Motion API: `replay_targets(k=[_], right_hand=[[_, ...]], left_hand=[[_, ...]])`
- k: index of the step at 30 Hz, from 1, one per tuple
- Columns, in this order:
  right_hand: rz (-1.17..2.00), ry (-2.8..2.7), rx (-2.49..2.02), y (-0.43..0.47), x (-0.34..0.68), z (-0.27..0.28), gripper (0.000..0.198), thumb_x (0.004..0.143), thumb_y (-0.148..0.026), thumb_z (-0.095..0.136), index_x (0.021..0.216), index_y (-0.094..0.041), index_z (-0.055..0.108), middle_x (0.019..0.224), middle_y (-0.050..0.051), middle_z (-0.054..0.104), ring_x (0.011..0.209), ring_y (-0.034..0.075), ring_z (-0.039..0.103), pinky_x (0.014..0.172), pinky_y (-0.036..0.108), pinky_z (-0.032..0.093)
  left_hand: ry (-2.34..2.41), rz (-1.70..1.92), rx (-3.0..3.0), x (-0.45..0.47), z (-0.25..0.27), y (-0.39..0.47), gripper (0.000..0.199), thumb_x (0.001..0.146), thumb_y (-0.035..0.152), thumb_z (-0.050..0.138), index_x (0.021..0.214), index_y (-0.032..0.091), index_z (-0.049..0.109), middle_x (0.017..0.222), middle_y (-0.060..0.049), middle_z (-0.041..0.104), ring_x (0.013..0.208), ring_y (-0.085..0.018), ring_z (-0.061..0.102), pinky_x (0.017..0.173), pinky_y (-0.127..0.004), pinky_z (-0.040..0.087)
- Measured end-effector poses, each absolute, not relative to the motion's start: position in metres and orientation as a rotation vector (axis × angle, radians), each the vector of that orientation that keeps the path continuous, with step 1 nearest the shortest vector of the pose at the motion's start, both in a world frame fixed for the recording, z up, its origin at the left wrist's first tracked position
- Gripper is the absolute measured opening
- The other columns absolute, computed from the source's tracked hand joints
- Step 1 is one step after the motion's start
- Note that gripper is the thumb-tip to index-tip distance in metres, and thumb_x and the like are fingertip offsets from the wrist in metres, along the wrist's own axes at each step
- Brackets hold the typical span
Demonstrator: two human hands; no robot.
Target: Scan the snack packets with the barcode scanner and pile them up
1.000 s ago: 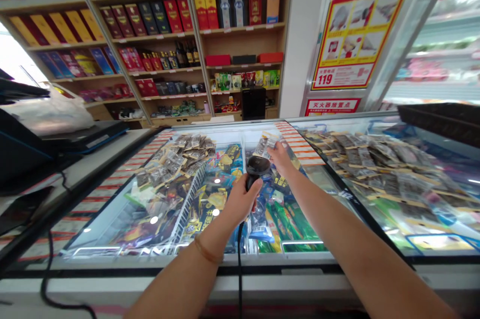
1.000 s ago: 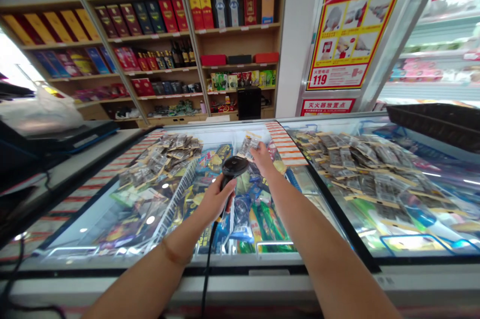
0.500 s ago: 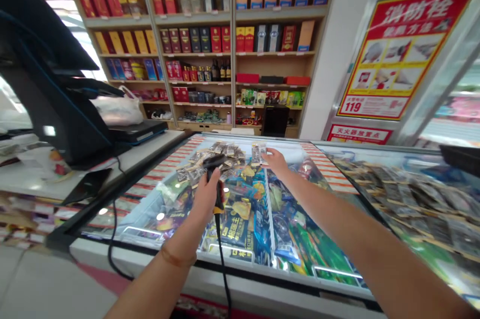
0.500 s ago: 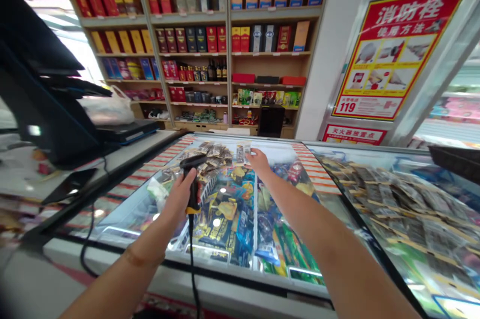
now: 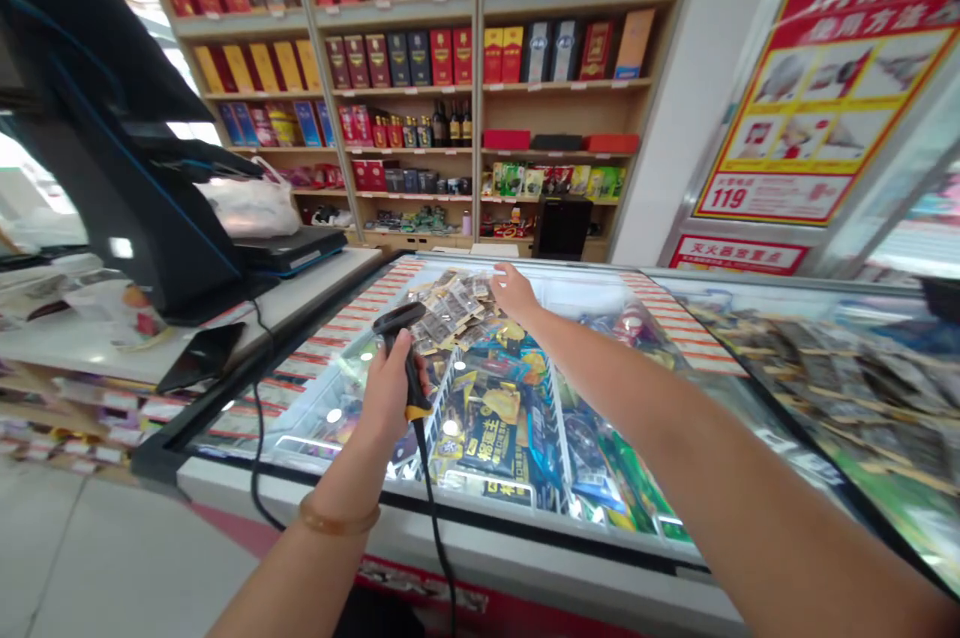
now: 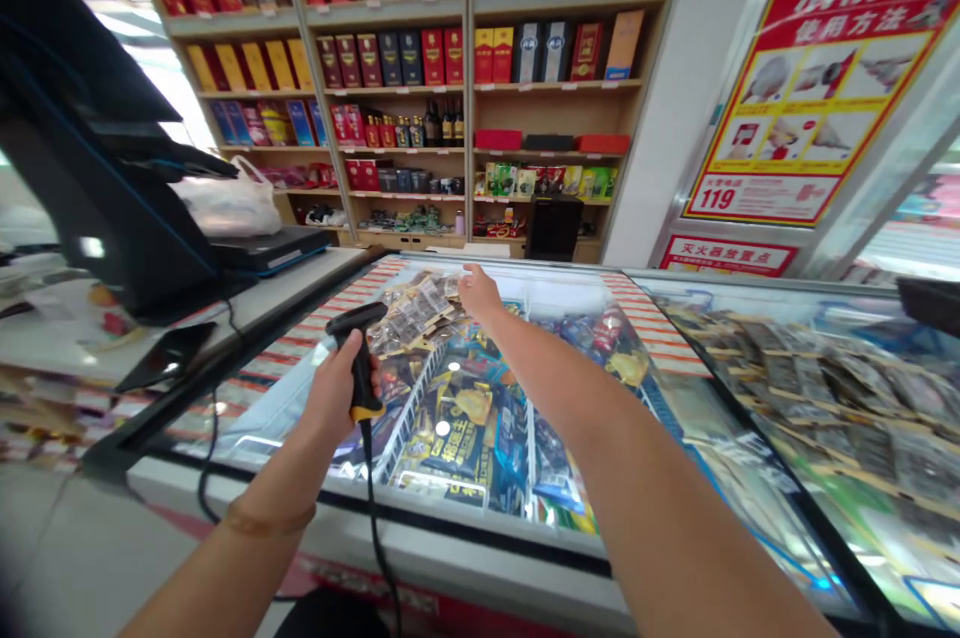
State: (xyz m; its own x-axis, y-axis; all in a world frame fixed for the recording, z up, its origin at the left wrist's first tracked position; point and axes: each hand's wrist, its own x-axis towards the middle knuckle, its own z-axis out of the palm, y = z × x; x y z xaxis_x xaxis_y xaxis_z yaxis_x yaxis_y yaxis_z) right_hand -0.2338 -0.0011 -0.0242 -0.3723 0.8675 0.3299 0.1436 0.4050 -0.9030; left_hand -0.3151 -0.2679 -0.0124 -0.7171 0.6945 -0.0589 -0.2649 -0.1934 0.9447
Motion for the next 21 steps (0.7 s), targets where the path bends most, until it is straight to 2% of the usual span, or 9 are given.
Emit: replay_targets(k=[5, 10, 13, 17, 21], right_hand=[[0.778, -1.828, -0.966, 0.009, -0.139, -0.036, 0.035, 0.082, -0.016, 0.06, 0.115, -0.025, 0.066, 0.123, 0.007, 0.072, 0.12, 0.025, 0.066, 0.107, 0.044, 0.051], [0.482, -1.824, -1.22, 0.031, -0.005, -0.047, 0.038, 0.085, -0.013, 0.055, 0.119, -0.023, 0.067, 0.127, 0.009, 0.071, 0.11, 0.024, 0.069, 0.106, 0.043, 0.05], [0.259, -1.792, -1.465, 0.043, 0.081, -0.045, 0.039, 0.087, -0.014, 0.054, 0.123, -0.017, 0.066, 0.127, 0.015, 0.069, 0.118, 0.028, 0.065, 0.107, 0.044, 0.048], [0.0, -1.716, -1.851, 0.05, 0.172, -0.028, 0.042, 0.093, -0.026, 0.058, 0.132, -0.011, 0.061, 0.132, 0.024, 0.063, 0.124, 0.034, 0.06, 0.106, 0.047, 0.045], [-0.108, -1.627, -2.133, 0.058, 0.221, -0.013, 0.064, 0.092, -0.046, 0.066, 0.138, -0.004, 0.055, 0.135, 0.034, 0.057, 0.13, 0.041, 0.055, 0.106, 0.053, 0.037]], left_hand=[[1.369, 1.794, 0.564, -0.265, -0.016, -0.237, 0.052, 0.071, 0.064, 0.074, 0.089, 0.02, 0.053, 0.057, 0.006, 0.056, 0.038, -0.009, 0.048, 0.037, -0.02, 0.038], [1.311, 1.645, 0.706, -0.2, -0.01, -0.202, 0.051, 0.073, 0.064, 0.073, 0.09, 0.021, 0.052, 0.056, 0.006, 0.055, 0.038, -0.009, 0.048, 0.037, -0.021, 0.037], [1.251, 1.584, 0.801, -0.165, -0.008, -0.183, 0.053, 0.071, 0.066, 0.074, 0.088, 0.022, 0.05, 0.056, 0.006, 0.055, 0.038, -0.01, 0.048, 0.037, -0.022, 0.038], [1.197, 1.556, 0.902, -0.138, -0.019, -0.165, 0.052, 0.072, 0.067, 0.074, 0.085, 0.023, 0.049, 0.057, 0.007, 0.056, 0.039, -0.009, 0.049, 0.038, -0.021, 0.039], [1.239, 1.471, 1.015, -0.138, -0.039, -0.16, 0.052, 0.071, 0.067, 0.074, 0.084, 0.022, 0.051, 0.057, 0.006, 0.057, 0.038, -0.009, 0.048, 0.036, -0.021, 0.039]])
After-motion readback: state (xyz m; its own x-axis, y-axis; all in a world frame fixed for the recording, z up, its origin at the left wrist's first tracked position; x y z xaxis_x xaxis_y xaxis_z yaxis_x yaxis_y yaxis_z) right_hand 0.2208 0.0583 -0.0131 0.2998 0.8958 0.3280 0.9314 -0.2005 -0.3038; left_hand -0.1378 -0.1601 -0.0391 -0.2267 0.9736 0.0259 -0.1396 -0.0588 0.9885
